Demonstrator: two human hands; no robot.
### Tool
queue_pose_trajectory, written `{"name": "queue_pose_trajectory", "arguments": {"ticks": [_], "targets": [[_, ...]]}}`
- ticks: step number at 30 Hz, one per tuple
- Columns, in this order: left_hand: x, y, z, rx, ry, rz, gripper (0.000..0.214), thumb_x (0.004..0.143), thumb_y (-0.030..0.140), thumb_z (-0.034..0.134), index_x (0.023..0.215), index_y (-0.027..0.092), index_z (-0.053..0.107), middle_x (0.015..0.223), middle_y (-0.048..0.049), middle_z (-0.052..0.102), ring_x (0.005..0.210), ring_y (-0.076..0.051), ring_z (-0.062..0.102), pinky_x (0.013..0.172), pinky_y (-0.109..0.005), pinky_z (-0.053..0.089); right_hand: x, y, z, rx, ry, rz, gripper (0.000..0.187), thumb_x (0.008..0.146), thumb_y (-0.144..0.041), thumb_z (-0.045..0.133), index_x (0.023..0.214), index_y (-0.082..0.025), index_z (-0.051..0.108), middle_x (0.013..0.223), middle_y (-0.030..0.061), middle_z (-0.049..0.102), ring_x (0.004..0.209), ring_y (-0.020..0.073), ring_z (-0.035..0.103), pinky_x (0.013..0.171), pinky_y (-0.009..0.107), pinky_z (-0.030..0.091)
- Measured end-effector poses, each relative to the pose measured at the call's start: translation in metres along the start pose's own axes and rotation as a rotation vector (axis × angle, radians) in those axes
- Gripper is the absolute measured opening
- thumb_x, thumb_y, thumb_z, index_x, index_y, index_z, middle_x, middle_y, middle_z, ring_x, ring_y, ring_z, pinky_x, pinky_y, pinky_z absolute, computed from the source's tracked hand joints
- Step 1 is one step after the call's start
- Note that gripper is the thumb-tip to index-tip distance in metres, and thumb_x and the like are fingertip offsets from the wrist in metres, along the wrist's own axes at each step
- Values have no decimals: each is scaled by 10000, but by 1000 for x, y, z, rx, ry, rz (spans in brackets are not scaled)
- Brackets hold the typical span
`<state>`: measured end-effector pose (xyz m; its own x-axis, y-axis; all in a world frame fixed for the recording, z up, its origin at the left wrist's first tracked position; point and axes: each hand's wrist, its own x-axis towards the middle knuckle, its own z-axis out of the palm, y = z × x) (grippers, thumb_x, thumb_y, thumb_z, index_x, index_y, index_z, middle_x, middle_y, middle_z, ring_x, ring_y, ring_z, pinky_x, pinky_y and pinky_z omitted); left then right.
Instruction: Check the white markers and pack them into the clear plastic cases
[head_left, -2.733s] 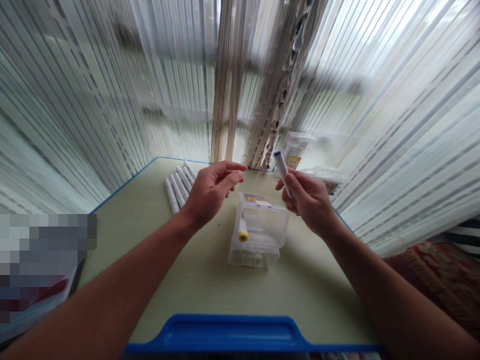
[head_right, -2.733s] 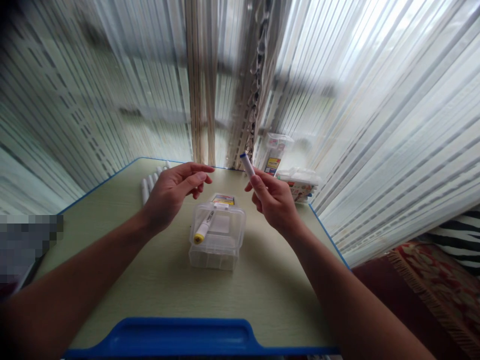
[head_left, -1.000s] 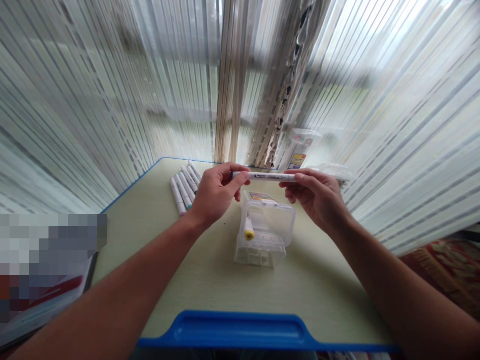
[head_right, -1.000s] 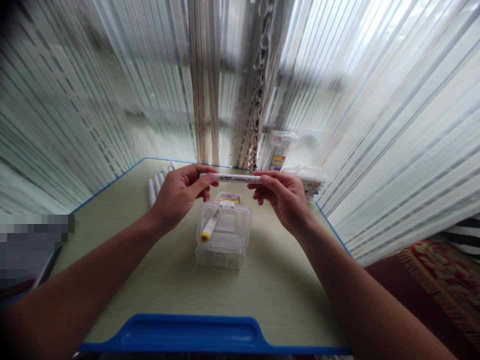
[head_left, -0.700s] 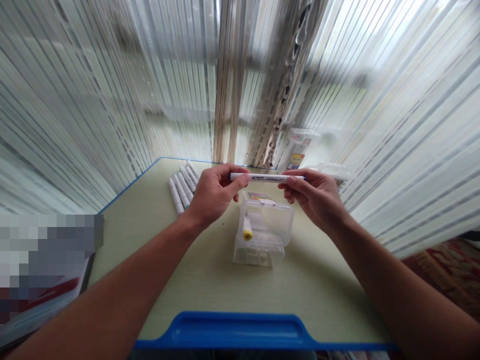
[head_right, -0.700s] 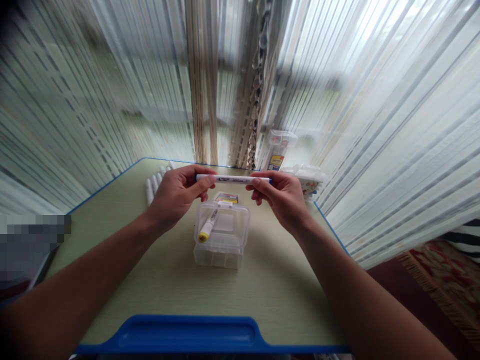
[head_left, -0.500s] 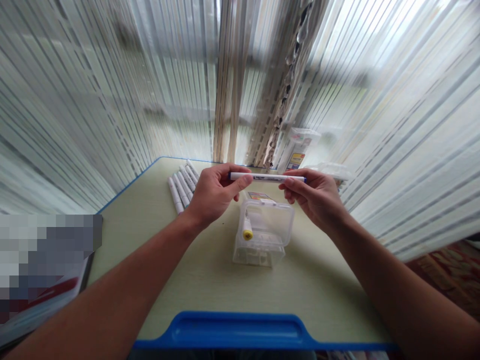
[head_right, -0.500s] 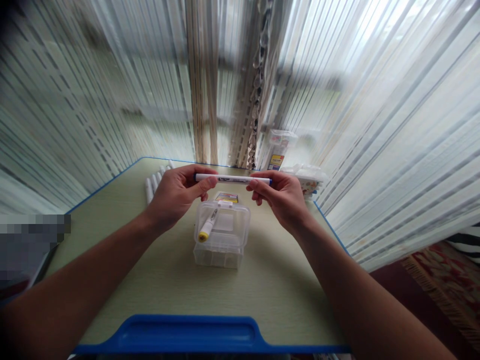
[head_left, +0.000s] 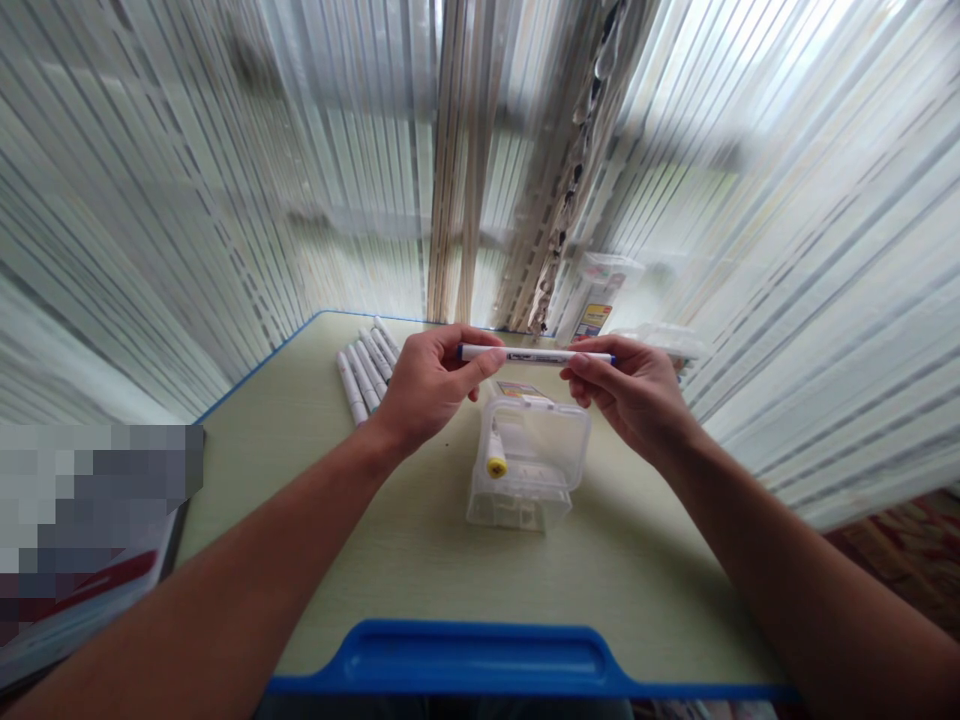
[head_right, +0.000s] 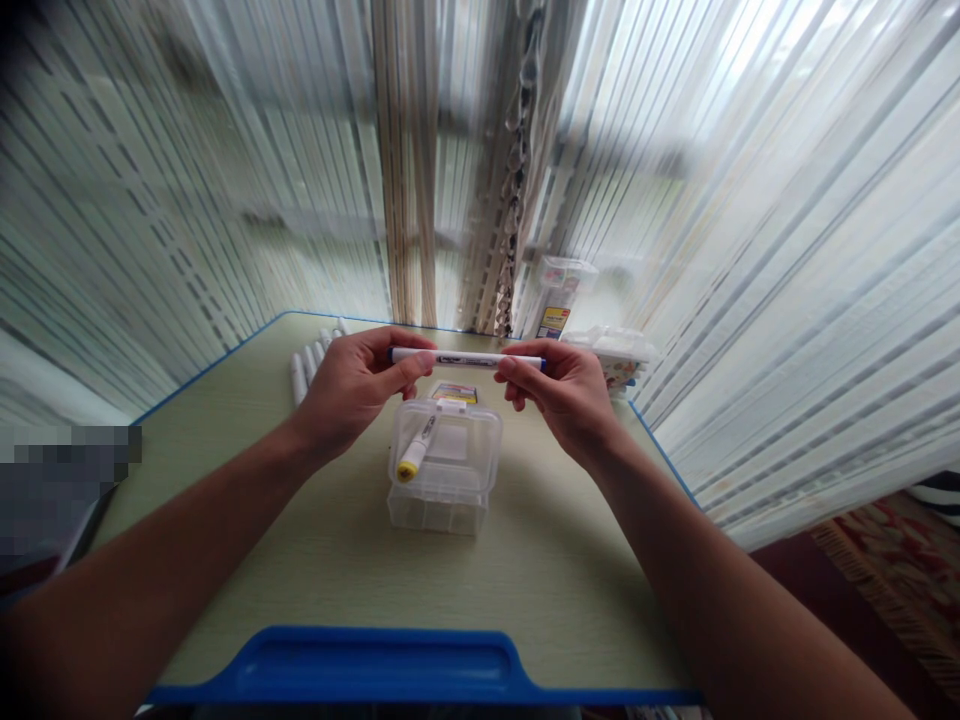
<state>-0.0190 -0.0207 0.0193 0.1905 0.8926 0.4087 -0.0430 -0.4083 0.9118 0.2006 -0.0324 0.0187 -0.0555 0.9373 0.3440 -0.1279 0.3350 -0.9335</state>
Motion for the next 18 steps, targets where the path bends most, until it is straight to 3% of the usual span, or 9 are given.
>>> {"name": "queue_pose_trajectory", "arguments": {"ticks": [7,11,18], "targets": [[1,0,0,-67,-18,-14,242,787,275,709,956,103,713,730,-42,671,510,-67,515,490,-210,422,0,-2,0,48,8,27,134,754,-276,771,830,-171,735,679,53,725,498,101,598,447,214,434],[2,-1,0,-126,-9,-43,214,821,242,657,979,102,688,769,-58,688,502,-68,522,500,-218,441,0,-3,0,41,-2,27,150,724,-245,795,847,-175,744,693,54,732,496,97,595,449,212,436],[1,0,0,-38,11,-7,229,803,310,697,913,110,690,643,-4,619,473,-65,519,458,-197,424,1,1,-2,49,-11,-4,129,729,-220,794,846,-181,756,593,7,672,481,89,571,437,208,424]]}}
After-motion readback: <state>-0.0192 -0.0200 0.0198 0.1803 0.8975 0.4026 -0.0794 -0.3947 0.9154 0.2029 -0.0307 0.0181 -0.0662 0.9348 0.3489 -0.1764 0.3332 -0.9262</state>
